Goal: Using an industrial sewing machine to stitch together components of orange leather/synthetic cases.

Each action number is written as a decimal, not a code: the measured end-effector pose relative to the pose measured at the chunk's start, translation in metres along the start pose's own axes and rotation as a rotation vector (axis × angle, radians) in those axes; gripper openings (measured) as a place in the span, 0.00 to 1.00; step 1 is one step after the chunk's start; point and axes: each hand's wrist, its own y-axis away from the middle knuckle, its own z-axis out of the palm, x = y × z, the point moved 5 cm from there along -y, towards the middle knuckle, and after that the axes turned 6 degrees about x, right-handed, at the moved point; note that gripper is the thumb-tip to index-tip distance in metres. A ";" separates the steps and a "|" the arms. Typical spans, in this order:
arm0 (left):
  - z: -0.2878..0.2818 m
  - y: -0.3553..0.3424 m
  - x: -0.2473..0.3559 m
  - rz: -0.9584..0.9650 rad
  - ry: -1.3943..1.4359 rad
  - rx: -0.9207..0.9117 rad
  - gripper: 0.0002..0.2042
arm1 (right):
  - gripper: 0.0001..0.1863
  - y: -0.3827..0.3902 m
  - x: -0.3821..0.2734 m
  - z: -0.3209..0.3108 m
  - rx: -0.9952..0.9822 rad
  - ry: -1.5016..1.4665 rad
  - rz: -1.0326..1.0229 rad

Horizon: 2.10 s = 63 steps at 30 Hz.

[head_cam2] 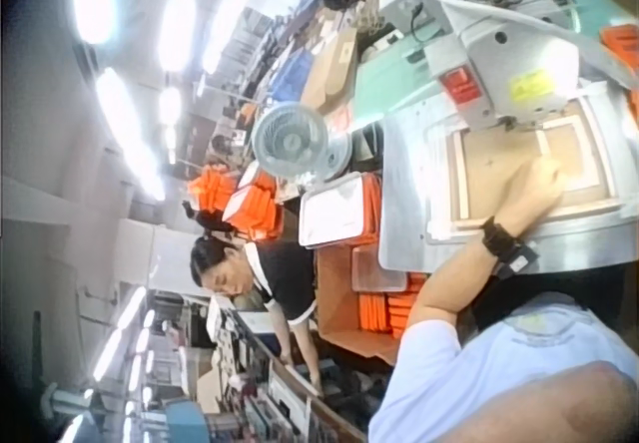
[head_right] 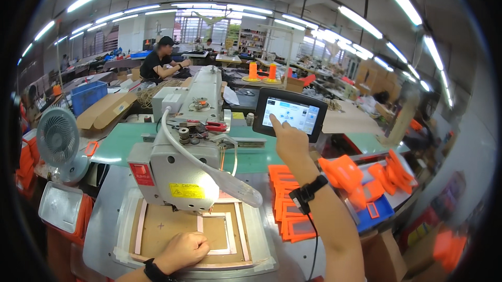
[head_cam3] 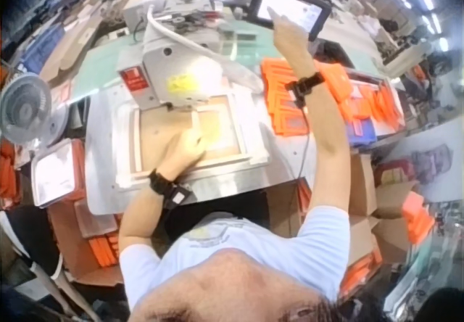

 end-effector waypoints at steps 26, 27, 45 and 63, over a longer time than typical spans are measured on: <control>-0.002 -0.003 0.005 0.013 0.194 -0.034 0.12 | 0.11 0.092 -0.062 0.015 -0.739 -1.159 0.235; -0.001 -0.004 0.006 0.032 0.234 -0.048 0.11 | 0.11 0.110 -0.078 0.020 -0.744 -1.277 0.267; 0.006 0.001 0.006 0.236 0.145 -0.072 0.09 | 0.12 0.111 -0.174 -0.003 -0.765 -1.302 0.169; 0.006 0.000 0.008 0.178 0.068 -0.106 0.11 | 0.39 0.051 0.049 0.001 -0.056 0.112 0.223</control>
